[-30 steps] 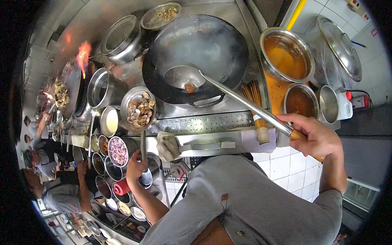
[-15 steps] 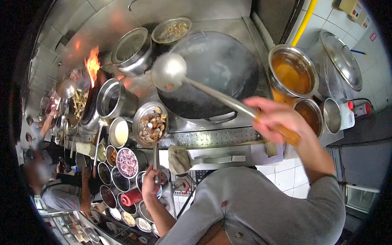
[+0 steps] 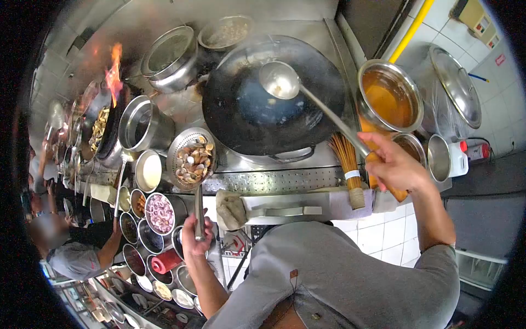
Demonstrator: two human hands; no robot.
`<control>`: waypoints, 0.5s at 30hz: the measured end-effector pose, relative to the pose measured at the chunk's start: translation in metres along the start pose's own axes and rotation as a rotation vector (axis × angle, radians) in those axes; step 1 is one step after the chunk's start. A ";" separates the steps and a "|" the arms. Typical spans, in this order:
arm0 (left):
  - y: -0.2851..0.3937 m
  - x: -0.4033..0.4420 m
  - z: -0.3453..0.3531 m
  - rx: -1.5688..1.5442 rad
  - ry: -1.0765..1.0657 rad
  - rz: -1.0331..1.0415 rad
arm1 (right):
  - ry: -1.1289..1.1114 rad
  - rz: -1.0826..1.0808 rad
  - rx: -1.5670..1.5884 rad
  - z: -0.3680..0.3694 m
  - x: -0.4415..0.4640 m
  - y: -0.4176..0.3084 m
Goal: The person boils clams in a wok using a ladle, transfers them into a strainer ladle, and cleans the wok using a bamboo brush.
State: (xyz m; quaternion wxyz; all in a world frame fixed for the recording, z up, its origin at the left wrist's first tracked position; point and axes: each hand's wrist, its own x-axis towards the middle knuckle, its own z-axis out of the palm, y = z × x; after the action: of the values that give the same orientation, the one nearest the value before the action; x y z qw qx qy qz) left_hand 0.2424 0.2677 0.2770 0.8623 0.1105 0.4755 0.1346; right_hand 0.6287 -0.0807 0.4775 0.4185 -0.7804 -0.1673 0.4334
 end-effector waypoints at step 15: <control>-0.032 -0.078 0.048 0.165 -0.107 0.134 | -0.401 -0.075 0.769 0.024 0.030 0.018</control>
State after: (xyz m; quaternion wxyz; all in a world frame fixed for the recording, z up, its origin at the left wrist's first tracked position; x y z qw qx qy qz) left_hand 0.2470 0.2079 0.3532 0.8635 0.2199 0.4298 0.1462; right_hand 0.6246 -0.0606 0.4411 0.6533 -0.4617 -0.0999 0.5916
